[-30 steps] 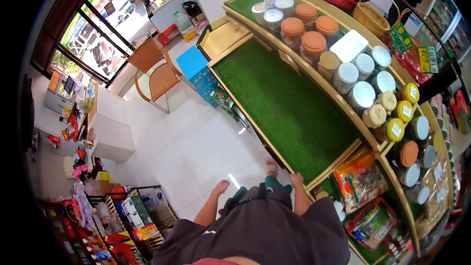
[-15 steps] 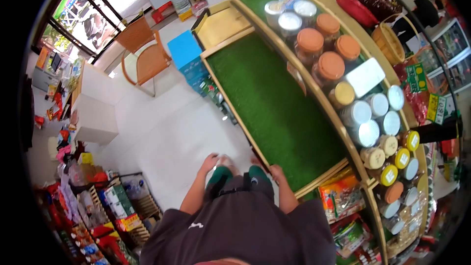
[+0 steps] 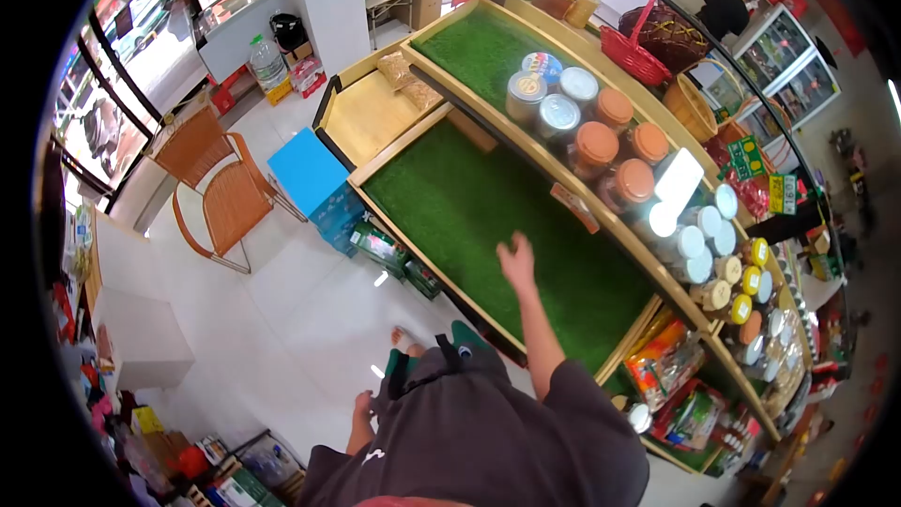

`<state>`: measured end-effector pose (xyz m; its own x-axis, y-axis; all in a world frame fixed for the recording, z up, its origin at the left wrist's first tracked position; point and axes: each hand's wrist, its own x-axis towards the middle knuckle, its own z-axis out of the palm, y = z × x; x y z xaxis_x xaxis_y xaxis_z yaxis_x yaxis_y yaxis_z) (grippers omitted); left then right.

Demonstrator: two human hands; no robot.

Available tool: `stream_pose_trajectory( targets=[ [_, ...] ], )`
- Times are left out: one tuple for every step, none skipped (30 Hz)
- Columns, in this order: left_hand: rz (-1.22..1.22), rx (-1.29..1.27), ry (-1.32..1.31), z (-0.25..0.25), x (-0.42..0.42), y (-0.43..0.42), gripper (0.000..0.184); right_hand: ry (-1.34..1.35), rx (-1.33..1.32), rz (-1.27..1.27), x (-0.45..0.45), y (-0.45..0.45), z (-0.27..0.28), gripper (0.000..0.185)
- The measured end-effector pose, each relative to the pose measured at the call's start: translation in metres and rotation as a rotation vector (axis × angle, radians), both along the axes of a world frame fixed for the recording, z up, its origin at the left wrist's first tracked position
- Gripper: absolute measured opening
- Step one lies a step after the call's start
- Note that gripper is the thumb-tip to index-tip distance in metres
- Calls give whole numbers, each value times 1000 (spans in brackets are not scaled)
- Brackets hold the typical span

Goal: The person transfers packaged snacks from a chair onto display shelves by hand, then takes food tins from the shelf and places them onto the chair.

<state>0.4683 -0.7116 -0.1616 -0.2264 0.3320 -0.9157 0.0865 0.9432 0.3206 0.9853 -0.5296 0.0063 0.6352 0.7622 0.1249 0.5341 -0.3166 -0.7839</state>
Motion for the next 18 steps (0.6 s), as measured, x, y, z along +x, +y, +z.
stream_pose_trajectory(
  targets=[
    [-115, 86, -9, -9, -10, 18, 40, -103, 46, -34, -2, 31, 42, 50],
    [-137, 113, 22, -14, -20, 38, 40, -175, 193, -18, -9, 55, 92, 49],
    [-159, 139, 49, -16, -25, 59, 39, -294, 304, -1, -10, 78, 126, 51],
    [-171, 139, 52, -11, -32, 76, 39, -225, 247, 10, -16, 94, 170, 54],
    [-165, 219, 27, -6, -34, 98, 37, -158, 199, 28, -20, 111, 209, 57],
    [-154, 309, 2, -1, -35, 124, 36, -263, 194, 12, -18, 127, 231, 59],
    [-155, 328, 6, 7, -34, 146, 36, -365, 191, -6, -16, 142, 249, 61],
    [-112, 371, -9, 13, -31, 163, 34, -416, 154, -66, -16, 157, 265, 64],
    [-70, 411, -26, 19, -27, 178, 32, -464, 114, -128, -15, 172, 276, 67],
    [-71, 438, -42, 22, -25, 190, 31, -462, 75, -171, -9, 187, 277, 72],
    [-68, 445, -36, 25, -23, 199, 31, -447, 16, -205, -4, 199, 275, 76],
    [-97, 435, -58, 25, -21, 207, 32, -421, -97, -244, 1, 209, 268, 79],
    [-121, 427, -81, 22, -19, 213, 33, -396, -206, -280, 7, 221, 261, 83],
    [-146, 406, -74, 21, -17, 218, 33, -423, -199, -319, 10, 230, 249, 86],
    [-170, 385, -66, 17, -17, 221, 34, -448, -190, -357, 9, 235, 238, 89],
    [-190, 374, -41, 13, -18, 223, 34, -473, -177, -415, 4, 239, 236, 91],
    [-224, 306, -87, 16, -22, 225, 36, -497, -167, -475, -2, 243, 240, 94],
    [-226, 292, -73, 14, -26, 228, 36, -521, -132, -516, -5, 247, 241, 93]
  ],
)
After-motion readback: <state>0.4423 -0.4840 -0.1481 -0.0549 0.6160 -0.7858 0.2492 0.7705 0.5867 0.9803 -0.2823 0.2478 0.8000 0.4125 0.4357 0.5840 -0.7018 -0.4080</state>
